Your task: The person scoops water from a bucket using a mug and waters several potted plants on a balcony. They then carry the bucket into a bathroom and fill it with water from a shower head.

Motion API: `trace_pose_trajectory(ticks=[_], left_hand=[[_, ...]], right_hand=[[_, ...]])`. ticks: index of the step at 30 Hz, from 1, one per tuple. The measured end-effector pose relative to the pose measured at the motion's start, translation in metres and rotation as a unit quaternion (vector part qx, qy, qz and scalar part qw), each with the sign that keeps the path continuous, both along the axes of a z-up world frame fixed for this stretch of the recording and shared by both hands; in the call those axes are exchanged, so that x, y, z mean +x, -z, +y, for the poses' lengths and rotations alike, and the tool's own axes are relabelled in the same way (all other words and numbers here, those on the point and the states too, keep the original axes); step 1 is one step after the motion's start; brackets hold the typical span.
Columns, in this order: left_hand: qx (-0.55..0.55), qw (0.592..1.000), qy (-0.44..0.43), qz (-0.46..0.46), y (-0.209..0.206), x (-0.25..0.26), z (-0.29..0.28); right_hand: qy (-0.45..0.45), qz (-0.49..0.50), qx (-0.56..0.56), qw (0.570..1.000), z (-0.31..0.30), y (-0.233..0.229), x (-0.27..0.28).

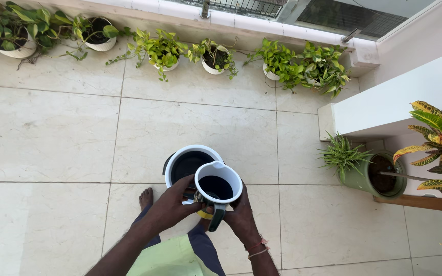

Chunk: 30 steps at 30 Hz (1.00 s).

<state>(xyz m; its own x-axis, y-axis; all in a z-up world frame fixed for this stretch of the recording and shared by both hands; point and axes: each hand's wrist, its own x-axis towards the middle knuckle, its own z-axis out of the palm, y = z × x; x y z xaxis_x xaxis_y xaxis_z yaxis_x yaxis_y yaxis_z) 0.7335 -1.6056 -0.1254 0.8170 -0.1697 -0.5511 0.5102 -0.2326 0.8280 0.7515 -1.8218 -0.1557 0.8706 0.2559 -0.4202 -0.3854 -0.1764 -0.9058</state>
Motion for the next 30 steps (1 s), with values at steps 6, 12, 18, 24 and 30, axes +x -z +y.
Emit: trace_pose_trajectory(ticks=[6,12,18,24,30], left_hand=[[0.017,0.999,-0.029,0.009,0.075,-0.01,-0.029],[-0.009,0.998,-0.066,0.005,0.166,-0.014,-0.034],[0.027,0.997,-0.053,0.048,0.269,-0.003,-0.015],[0.148,0.986,-0.066,0.035,0.361,0.019,0.006],[0.286,0.945,-0.112,-0.109,0.452,0.049,0.02]], right_hand=[[-0.04,-0.014,-0.021,0.999,-0.03,0.064,0.002],[-0.08,-0.015,-0.099,0.992,-0.031,0.13,0.013],[-0.057,0.011,-0.122,0.991,-0.014,0.236,0.014],[-0.024,-0.033,-0.148,0.988,0.005,0.346,0.016],[-0.029,-0.017,-0.205,0.978,0.02,0.412,0.024]])
